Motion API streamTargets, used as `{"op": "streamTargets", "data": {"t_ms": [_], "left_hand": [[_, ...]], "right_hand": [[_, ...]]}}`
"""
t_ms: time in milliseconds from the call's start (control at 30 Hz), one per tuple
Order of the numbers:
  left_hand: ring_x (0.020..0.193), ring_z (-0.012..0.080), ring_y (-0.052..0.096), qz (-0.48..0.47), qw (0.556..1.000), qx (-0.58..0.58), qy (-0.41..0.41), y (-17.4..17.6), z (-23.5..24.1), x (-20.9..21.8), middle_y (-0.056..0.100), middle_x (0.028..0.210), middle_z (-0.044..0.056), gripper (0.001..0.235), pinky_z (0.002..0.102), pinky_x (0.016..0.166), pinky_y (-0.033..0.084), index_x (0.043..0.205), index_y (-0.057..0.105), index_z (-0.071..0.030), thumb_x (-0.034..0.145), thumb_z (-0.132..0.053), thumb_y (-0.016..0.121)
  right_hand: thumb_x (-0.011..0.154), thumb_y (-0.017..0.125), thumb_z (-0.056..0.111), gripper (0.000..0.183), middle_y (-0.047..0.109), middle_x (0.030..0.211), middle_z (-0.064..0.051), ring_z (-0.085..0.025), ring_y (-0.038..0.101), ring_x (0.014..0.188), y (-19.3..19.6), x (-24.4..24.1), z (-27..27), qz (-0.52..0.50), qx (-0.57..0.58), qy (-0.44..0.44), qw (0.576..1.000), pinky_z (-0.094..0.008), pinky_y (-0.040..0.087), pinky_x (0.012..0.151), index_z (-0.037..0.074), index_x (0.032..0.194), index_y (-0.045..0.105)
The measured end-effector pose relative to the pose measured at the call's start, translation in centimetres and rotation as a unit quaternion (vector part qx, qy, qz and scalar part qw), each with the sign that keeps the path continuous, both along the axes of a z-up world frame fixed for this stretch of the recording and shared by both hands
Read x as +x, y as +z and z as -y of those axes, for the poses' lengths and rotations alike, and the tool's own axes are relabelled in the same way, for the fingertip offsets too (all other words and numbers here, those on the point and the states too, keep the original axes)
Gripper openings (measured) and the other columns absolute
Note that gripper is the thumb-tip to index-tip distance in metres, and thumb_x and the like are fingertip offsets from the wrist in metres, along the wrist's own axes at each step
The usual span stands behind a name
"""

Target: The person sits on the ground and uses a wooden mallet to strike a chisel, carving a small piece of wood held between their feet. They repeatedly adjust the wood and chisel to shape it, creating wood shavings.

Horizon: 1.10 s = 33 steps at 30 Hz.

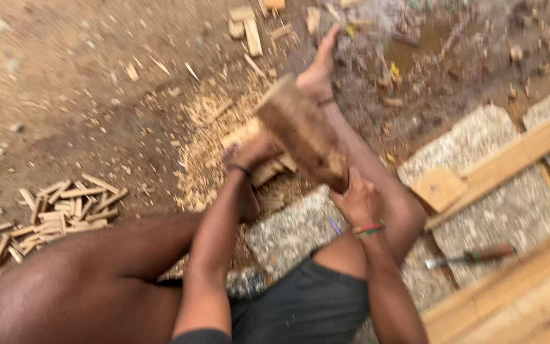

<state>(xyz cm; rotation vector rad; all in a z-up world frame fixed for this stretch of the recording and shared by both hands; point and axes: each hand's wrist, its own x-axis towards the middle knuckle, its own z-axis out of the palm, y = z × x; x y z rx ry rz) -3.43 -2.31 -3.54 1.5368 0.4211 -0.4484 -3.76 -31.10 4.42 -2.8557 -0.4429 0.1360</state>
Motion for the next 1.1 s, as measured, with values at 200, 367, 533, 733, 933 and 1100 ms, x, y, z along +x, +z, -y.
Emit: {"op": "streamTargets", "data": {"t_ms": [200,367,533,733,933,1100], "left_hand": [[0.089,0.0144,0.069,0.201,0.974,0.094,-0.044,-0.7,-1.6,1.8,0.075,0.097,0.003,0.03,0.03,0.083,0.057,0.103,0.071,-0.007,0.085,-0.021,0.089],[0.08,0.0096,0.062,0.232,0.97,0.073,-0.004,2.4,-2.2,1.4,0.068,0.085,0.0,0.023,0.028,0.073,0.052,0.093,0.067,-0.008,0.085,-0.019,0.086],[0.074,0.0117,0.06,0.292,0.946,0.136,-0.041,7.7,-3.8,2.0,0.064,0.077,0.0,0.026,0.03,0.068,0.051,0.082,0.061,-0.008,0.086,-0.019,0.084],[0.075,0.014,0.063,0.35,0.925,0.138,-0.048,6.4,-3.1,1.5,0.065,0.077,0.002,0.027,0.032,0.083,0.053,0.084,0.062,-0.008,0.088,-0.022,0.085],[0.076,0.0116,0.063,0.254,0.958,0.106,-0.082,4.6,-3.0,1.6,0.067,0.079,-0.001,0.023,0.031,0.072,0.053,0.082,0.063,-0.01,0.085,-0.021,0.083],[0.077,0.0097,0.065,0.249,0.967,0.041,-0.029,3.5,-4.4,1.5,0.066,0.081,-0.005,0.021,0.029,0.075,0.058,0.079,0.061,-0.014,0.081,-0.015,0.082]], "right_hand": [[0.068,0.091,0.032,0.054,0.074,0.089,-0.027,-0.039,0.073,0.076,-0.1,-1.3,1.7,-0.014,0.152,-0.16,0.975,-0.049,0.058,0.069,0.002,0.109,0.072],[0.085,0.078,0.004,0.019,0.068,0.076,-0.014,-0.022,0.063,0.059,1.4,-2.8,3.2,-0.087,0.439,-0.208,0.87,-0.037,0.052,0.055,-0.008,0.093,0.065],[0.089,0.065,-0.008,0.009,0.066,0.077,-0.01,-0.016,0.061,0.056,0.3,-4.0,2.8,-0.123,0.624,-0.234,0.736,-0.031,0.052,0.051,-0.004,0.094,0.059],[0.091,0.068,-0.006,0.009,0.064,0.076,-0.012,-0.016,0.062,0.058,0.7,-5.1,3.1,-0.128,0.587,-0.204,0.773,-0.03,0.052,0.055,-0.006,0.095,0.06],[0.091,0.071,-0.003,0.007,0.065,0.072,-0.007,-0.013,0.062,0.059,2.2,-5.5,2.0,-0.13,0.526,-0.166,0.824,-0.028,0.051,0.055,-0.004,0.089,0.065],[0.09,0.074,0.001,0.008,0.069,0.072,-0.006,-0.013,0.065,0.058,2.5,-5.2,1.5,-0.103,0.491,-0.141,0.854,-0.027,0.054,0.054,-0.003,0.086,0.068]]}}
